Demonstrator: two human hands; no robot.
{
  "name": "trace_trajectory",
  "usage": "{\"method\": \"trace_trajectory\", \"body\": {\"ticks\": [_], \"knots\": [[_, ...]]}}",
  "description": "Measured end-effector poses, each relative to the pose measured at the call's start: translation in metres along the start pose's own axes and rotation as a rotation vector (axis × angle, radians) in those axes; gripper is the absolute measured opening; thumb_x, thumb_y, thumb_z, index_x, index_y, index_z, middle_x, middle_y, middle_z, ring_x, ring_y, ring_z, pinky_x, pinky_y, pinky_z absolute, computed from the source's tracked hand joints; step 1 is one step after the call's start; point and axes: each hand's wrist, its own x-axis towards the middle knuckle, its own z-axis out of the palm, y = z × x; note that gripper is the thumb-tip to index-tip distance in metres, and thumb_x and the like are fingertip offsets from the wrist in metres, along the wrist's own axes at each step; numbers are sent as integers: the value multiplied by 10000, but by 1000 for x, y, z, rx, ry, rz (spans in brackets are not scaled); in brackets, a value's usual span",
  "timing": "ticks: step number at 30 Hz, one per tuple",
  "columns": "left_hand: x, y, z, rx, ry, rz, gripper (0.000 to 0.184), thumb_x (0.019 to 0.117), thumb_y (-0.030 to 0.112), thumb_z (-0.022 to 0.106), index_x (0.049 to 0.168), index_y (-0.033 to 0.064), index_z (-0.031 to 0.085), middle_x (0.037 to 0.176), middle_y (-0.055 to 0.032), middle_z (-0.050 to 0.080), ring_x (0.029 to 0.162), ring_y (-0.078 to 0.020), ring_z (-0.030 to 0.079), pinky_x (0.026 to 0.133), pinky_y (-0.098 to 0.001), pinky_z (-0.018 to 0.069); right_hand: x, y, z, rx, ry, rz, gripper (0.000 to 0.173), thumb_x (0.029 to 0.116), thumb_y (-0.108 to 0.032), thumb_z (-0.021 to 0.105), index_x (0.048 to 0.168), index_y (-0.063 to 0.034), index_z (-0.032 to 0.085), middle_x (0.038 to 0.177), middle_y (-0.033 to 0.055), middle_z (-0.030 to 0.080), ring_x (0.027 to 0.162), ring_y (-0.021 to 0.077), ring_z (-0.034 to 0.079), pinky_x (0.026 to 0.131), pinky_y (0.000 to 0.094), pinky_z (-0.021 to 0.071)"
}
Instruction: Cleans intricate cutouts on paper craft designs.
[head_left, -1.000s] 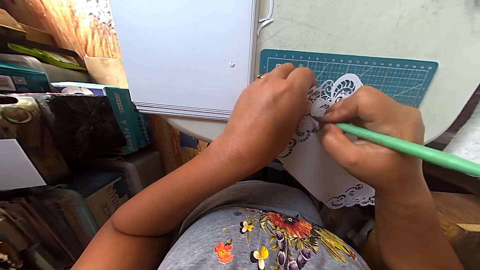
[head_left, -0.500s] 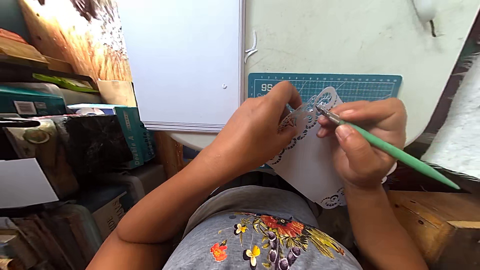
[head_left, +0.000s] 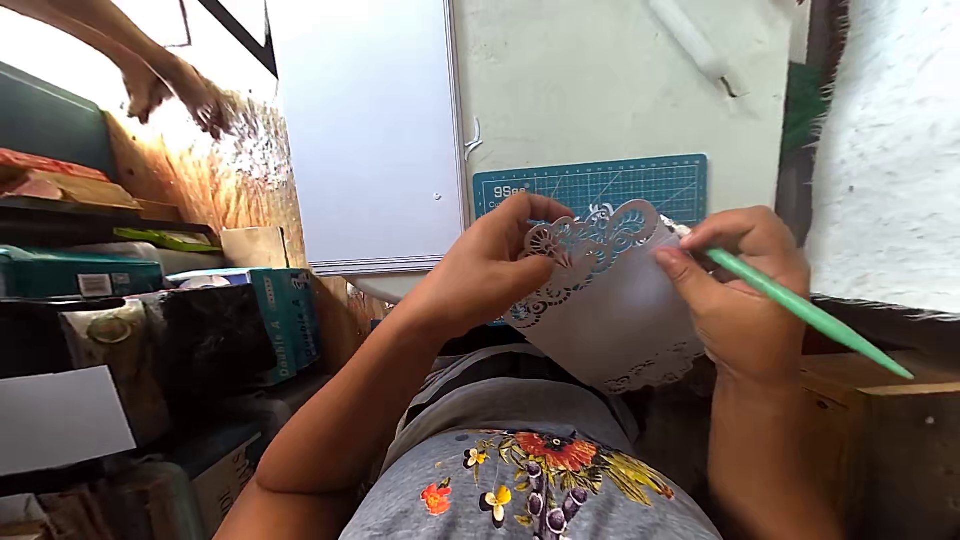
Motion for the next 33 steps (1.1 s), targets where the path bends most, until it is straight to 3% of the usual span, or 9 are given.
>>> {"method": "trace_trajectory", "body": {"ticks": [8, 12, 15, 18, 20, 23, 25, 27, 33], "knots": [[-19, -8, 21, 16, 89, 216, 408, 875, -65, 698, 1240, 11, 533, 959, -33, 694, 813, -47, 694, 730, -201, 599, -22, -20, -5, 54, 57, -30, 203, 918, -33, 733, 1065, -81, 602, 963, -54, 628, 843, -21, 628, 753, 132, 552], [-13, -2, 18, 238, 151, 279, 532, 984, 76, 618, 1466, 31, 396, 1155, -75, 674, 978, -103, 687, 816, -270, 588, -39, -16, -20, 52, 200, 13, 199, 908, -22, 735, 1051, -100, 620, 964, -79, 639, 848, -22, 637, 769, 156, 571], [3, -9, 6, 817, 286, 302, 480, 1071, 232, 497, 1498, 14, 475, 1527, -203, 474, 1431, -339, 432, 1140, -543, 367, -54, -4, -41, 48, 379, 90, 229, 901, -21, 731, 1066, -121, 607, 973, -107, 646, 853, -21, 646, 780, 184, 578], [17, -26, 11, 1109, 239, 235, 555, 1107, 371, 347, 1563, 62, 415, 1645, -182, 328, 1550, -401, 209, 1205, -692, 86, -69, 7, -55, 53, 527, 124, 273, 877, 33, 719, 1058, -126, 592, 941, -117, 647, 836, -17, 646, 776, 191, 576], [27, -32, 20, 1149, 175, 263, 641, 1097, 459, 338, 1604, 67, 334, 1670, -159, 282, 1565, -375, 177, 1205, -698, 26, -79, 9, -61, 81, 598, 146, 289, 862, 76, 702, 1041, -120, 586, 933, -107, 645, 835, -11, 647, 783, 194, 578], [43, -36, 40, 1169, 64, 425, 644, 1078, 492, 381, 1607, 125, 356, 1672, -150, 283, 1559, -387, 189, 1204, -704, 44, -89, 5, -65, 125, 663, 196, 280, 870, 105, 667, 1022, -108, 567, 917, -94, 634, 819, -9, 639, 782, 186, 573], [50, -43, 58, 1183, -45, 614, 534, 1063, 432, 439, 1545, 208, 490, 1657, -130, 329, 1547, -405, 220, 1193, -721, 61, -92, 0, -66, 126, 689, 205, 264, 877, 103, 656, 1011, -98, 551, 901, -90, 624, 796, -17, 633, 766, 171, 568], [52, -48, 73, 1215, -138, 700, 462, 1041, 353, 487, 1452, 176, 603, 1646, -95, 361, 1545, -357, 250, 1210, -686, 75, -93, -5, -66, 120, 708, 192, 258, 880, 103, 650, 1002, -95, 540, 892, -89, 617, 781, -22, 626, 760, 162, 563], [19, -49, 20, 1385, 131, 405, 597, 1106, 408, 298, 1594, 71, 364, 1661, -143, 314, 1543, -345, 268, 1225, -653, 108, -88, -4, -55, 102, 709, 176, 257, 866, 93, 671, 1009, -101, 580, 881, -101, 628, 790, -26, 627, 750, 170, 560]]}}
